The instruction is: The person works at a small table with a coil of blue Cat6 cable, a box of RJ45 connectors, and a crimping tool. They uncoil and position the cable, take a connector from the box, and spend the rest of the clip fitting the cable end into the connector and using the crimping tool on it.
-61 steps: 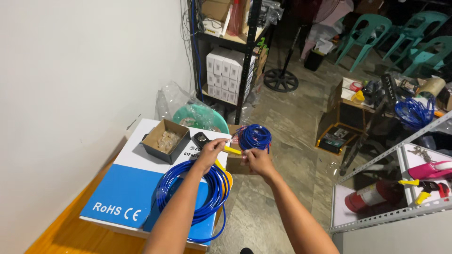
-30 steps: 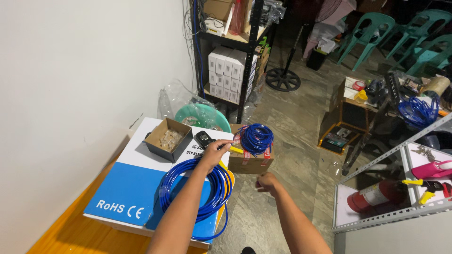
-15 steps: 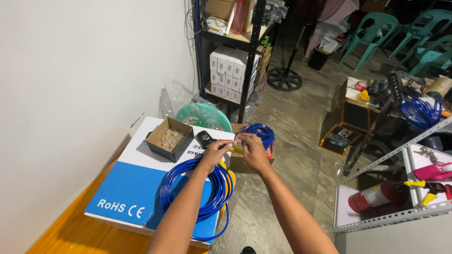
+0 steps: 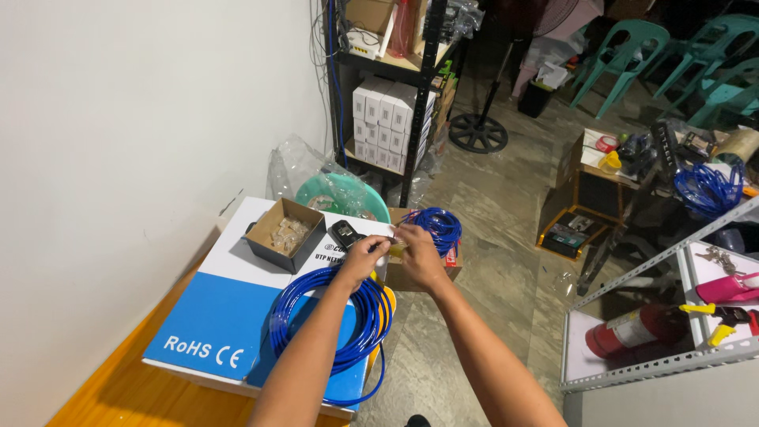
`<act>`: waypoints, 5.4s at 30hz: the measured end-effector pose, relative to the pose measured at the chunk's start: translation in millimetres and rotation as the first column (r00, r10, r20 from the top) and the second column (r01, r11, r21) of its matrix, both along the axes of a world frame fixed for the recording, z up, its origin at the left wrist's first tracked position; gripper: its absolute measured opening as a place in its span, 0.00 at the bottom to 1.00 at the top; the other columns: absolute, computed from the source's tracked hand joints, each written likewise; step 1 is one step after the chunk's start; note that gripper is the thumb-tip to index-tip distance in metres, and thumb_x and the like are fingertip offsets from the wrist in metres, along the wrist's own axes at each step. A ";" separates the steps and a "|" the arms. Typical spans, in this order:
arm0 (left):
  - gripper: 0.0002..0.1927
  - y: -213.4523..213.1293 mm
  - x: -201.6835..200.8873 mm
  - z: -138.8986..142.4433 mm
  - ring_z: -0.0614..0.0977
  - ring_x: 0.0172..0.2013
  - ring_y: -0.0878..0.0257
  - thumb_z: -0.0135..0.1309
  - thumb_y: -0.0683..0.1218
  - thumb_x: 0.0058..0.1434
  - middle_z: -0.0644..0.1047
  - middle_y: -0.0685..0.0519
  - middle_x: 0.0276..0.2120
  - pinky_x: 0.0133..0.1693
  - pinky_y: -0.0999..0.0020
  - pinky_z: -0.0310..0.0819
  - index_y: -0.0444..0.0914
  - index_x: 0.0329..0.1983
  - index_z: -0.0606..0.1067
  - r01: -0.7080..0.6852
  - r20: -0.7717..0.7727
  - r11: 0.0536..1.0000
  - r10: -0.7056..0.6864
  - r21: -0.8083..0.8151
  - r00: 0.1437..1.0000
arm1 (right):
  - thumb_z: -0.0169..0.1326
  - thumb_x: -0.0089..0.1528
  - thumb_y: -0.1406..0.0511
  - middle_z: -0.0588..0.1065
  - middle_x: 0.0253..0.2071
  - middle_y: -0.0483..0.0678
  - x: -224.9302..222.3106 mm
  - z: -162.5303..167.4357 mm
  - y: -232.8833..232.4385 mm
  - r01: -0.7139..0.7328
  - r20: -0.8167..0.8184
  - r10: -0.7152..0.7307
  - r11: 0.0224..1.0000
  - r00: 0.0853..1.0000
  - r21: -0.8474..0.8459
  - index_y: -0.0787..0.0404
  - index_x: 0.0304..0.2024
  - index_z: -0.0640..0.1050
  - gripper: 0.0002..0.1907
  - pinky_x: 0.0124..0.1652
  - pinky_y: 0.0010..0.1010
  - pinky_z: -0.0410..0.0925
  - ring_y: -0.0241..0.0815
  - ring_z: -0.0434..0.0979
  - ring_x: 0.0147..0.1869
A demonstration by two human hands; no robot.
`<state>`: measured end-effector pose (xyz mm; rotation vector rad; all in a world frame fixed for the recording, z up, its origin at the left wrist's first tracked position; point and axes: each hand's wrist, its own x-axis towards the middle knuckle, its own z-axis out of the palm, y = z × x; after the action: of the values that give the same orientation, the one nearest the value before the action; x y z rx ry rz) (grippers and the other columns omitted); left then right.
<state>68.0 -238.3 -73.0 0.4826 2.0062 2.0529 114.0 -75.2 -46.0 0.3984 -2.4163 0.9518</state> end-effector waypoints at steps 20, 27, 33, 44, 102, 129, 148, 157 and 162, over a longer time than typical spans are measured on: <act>0.23 -0.5 3.5 3.2 0.71 0.33 0.71 0.50 0.47 0.71 0.77 0.57 0.31 0.39 0.73 0.68 0.45 0.69 0.73 -0.024 -0.036 1.000 0.025 0.017 0.999 | 0.59 0.63 0.65 0.83 0.42 0.53 12.7 -35.1 -24.9 0.372 0.172 -0.335 0.884 0.927 -0.284 0.62 0.47 0.83 0.11 0.47 0.33 0.74 0.44 0.85 0.45; 0.17 2.6 -0.7 -5.9 0.78 0.38 0.73 0.51 0.46 0.70 0.80 0.57 0.37 0.43 0.75 0.72 0.42 0.60 0.77 -0.021 -0.061 0.995 0.026 0.094 0.998 | 0.57 0.61 0.67 0.82 0.46 0.50 23.0 -23.3 -36.9 0.390 0.250 -0.304 0.796 0.919 -0.464 0.58 0.56 0.78 0.20 0.44 0.33 0.73 0.44 0.84 0.43; 0.16 2.6 -1.4 -7.3 0.78 0.38 0.71 0.52 0.46 0.70 0.80 0.56 0.38 0.43 0.74 0.71 0.41 0.58 0.78 -0.030 -0.043 0.995 0.034 0.092 0.998 | 0.58 0.59 0.70 0.81 0.46 0.51 22.0 -19.5 -33.5 0.334 0.077 -0.328 0.882 0.942 -0.331 0.59 0.49 0.83 0.15 0.46 0.32 0.74 0.44 0.83 0.44; 0.15 2.4 -0.2 -6.6 0.79 0.39 0.70 0.52 0.46 0.69 0.80 0.54 0.38 0.41 0.73 0.70 0.40 0.57 0.77 -0.023 -0.032 0.993 0.027 0.118 0.999 | 0.54 0.64 0.68 0.82 0.44 0.49 6.9 -48.4 -33.2 0.344 0.280 -0.211 0.705 0.937 -0.620 0.65 0.48 0.81 0.11 0.43 0.29 0.73 0.38 0.82 0.41; 0.22 7.4 11.1 -6.1 0.81 0.30 0.62 0.49 0.44 0.67 0.80 0.49 0.27 0.39 0.66 0.75 0.45 0.65 0.73 -0.153 -0.274 0.978 0.109 -0.142 0.956 | 0.45 0.61 0.73 0.75 0.54 0.54 0.0 -30.1 -19.8 0.313 0.105 -0.296 0.864 0.949 -0.395 0.60 0.58 0.77 0.23 0.55 0.37 0.69 0.49 0.77 0.57; 0.18 2.1 5.9 -8.1 0.75 0.29 0.65 0.48 0.49 0.71 0.74 0.51 0.25 0.37 0.68 0.74 0.45 0.63 0.76 -0.118 -0.239 0.986 0.088 -0.113 0.967 | 0.49 0.62 0.67 0.69 0.67 0.52 -5.0 -63.3 -35.2 0.244 0.189 -0.203 0.943 0.961 -0.227 0.59 0.57 0.79 0.21 0.65 0.43 0.60 0.57 0.65 0.68; 0.13 6.6 11.4 -8.3 0.85 0.42 0.51 0.50 0.44 0.69 0.82 0.44 0.42 0.46 0.63 0.77 0.37 0.53 0.79 -0.264 -0.451 0.964 0.237 0.003 0.861 | 0.63 0.52 0.45 0.59 0.68 0.67 -18.7 -60.8 -24.0 0.007 0.541 -0.264 0.902 0.799 0.431 0.59 0.73 0.57 0.54 0.71 0.60 0.43 0.68 0.53 0.75; 0.14 6.9 18.0 -0.6 0.83 0.41 0.52 0.49 0.43 0.70 0.81 0.44 0.41 0.45 0.63 0.76 0.39 0.55 0.79 -0.301 -0.481 0.953 0.247 -0.036 0.841 | 0.69 0.43 0.43 0.63 0.65 0.69 -20.7 -46.2 -7.0 0.010 0.676 -0.219 0.954 0.703 0.298 0.60 0.73 0.57 0.63 0.64 0.50 0.63 0.70 0.65 0.68; 0.15 9.5 16.8 -3.9 0.81 0.35 0.53 0.50 0.44 0.68 0.77 0.45 0.35 0.40 0.62 0.74 0.42 0.55 0.81 -0.329 -0.419 0.936 0.252 -0.123 0.873 | 0.72 0.44 0.43 0.73 0.58 0.61 -9.9 -62.6 14.6 0.051 0.629 -0.007 0.997 0.777 -0.051 0.66 0.64 0.63 0.57 0.58 0.44 0.70 0.54 0.75 0.62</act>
<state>84.8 -228.7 -76.9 0.6333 2.6331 2.0178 104.1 -60.6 -108.6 -0.0021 -2.9585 1.3084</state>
